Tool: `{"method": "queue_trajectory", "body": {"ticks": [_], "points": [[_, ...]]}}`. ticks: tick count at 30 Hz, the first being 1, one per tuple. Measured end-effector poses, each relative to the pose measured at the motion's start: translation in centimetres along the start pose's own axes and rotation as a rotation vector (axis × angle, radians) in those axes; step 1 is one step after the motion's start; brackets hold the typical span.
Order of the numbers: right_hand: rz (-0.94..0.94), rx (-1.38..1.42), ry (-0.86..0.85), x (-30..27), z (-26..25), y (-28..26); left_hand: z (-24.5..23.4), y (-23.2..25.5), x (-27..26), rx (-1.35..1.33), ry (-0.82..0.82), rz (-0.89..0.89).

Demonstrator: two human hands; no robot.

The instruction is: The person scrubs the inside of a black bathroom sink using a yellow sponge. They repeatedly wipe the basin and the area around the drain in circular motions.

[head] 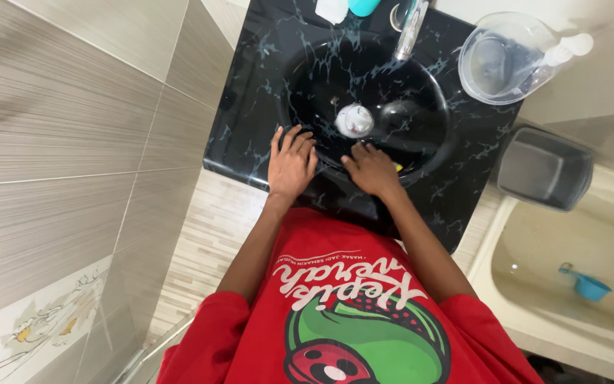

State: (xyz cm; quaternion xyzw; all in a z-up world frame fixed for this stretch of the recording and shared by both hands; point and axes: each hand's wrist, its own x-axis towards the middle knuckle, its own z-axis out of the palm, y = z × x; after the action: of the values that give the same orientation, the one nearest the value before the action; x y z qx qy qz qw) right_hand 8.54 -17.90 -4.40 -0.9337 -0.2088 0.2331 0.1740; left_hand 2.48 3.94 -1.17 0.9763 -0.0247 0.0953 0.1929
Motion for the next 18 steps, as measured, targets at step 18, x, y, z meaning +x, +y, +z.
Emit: {"method": "queue_trajectory", "body": {"ticks": [18], "points": [[-0.045,-0.083,0.251,1.1,1.4,3.2,0.2,-0.1,-0.3,-0.023,0.012,-0.001]]}}
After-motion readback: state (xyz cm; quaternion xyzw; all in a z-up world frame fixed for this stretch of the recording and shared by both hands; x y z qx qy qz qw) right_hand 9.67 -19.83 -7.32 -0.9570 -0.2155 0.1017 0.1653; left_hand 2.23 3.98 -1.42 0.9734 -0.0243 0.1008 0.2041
